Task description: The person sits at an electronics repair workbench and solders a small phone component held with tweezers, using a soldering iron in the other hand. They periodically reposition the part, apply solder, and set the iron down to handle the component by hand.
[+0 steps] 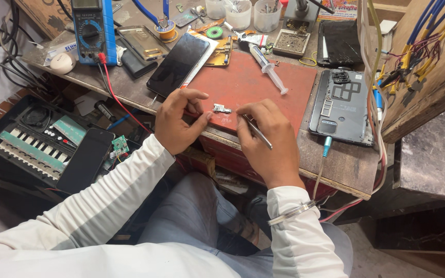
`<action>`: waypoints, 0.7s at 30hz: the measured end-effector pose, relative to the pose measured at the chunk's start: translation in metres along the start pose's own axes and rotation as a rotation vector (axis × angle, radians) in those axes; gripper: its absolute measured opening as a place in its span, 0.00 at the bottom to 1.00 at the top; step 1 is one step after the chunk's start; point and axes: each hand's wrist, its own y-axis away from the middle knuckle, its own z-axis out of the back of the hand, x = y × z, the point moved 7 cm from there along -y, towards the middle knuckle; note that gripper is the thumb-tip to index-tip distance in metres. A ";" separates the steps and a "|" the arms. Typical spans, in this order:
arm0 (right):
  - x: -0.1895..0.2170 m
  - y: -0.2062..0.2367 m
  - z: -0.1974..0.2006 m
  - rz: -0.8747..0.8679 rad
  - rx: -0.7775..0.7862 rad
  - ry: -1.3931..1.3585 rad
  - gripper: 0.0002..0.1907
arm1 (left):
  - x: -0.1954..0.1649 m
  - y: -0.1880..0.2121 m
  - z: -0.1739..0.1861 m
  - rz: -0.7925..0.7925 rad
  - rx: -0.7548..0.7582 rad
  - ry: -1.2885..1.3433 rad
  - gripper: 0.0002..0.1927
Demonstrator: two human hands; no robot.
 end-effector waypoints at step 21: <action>0.002 0.002 -0.001 -0.005 -0.009 0.062 0.03 | 0.050 0.017 0.006 0.144 -0.138 0.619 0.37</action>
